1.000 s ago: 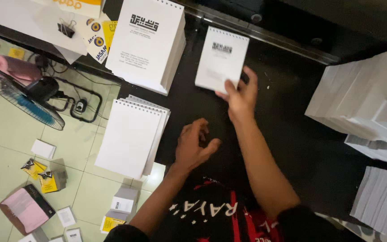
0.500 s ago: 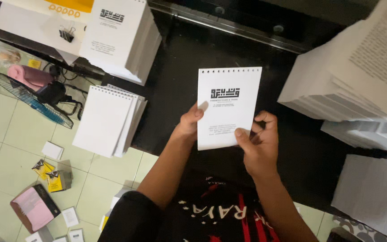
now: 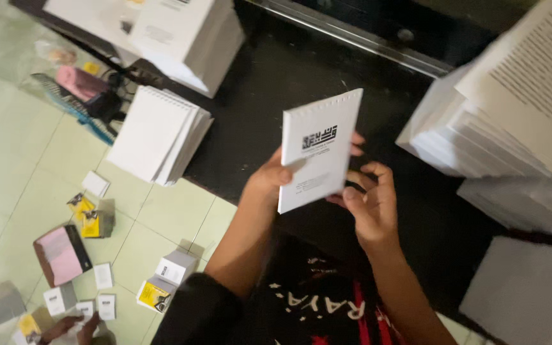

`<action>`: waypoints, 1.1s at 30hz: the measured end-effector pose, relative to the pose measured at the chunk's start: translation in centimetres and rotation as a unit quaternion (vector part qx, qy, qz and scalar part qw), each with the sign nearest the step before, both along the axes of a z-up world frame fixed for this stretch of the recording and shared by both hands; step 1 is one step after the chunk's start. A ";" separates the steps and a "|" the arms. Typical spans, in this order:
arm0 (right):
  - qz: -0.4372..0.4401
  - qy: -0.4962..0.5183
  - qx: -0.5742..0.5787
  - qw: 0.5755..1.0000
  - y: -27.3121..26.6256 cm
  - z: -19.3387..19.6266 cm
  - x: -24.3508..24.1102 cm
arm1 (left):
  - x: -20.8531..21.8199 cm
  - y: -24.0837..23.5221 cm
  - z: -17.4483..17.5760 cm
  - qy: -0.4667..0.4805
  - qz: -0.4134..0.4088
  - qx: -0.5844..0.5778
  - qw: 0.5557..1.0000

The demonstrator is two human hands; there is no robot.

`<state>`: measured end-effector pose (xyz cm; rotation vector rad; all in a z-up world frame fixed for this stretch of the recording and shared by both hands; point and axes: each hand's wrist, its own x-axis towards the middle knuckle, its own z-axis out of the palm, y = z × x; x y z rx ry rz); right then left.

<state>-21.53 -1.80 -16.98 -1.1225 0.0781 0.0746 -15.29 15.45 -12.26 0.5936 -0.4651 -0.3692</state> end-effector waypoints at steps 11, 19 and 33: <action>0.104 0.057 -0.285 0.951 -1.8 -3.7 1.5 | -1.3 18.6 8.8 -0.058 0.361 0.848 0.384; 0.055 0.119 -0.347 0.929 -0.2 -2.8 2.4 | 0.9 24.5 4.9 -0.033 0.327 0.878 0.349; 0.023 0.175 -0.284 0.942 -1.5 -4.9 2.1 | 1.8 26.8 0.4 -0.024 0.281 0.891 0.357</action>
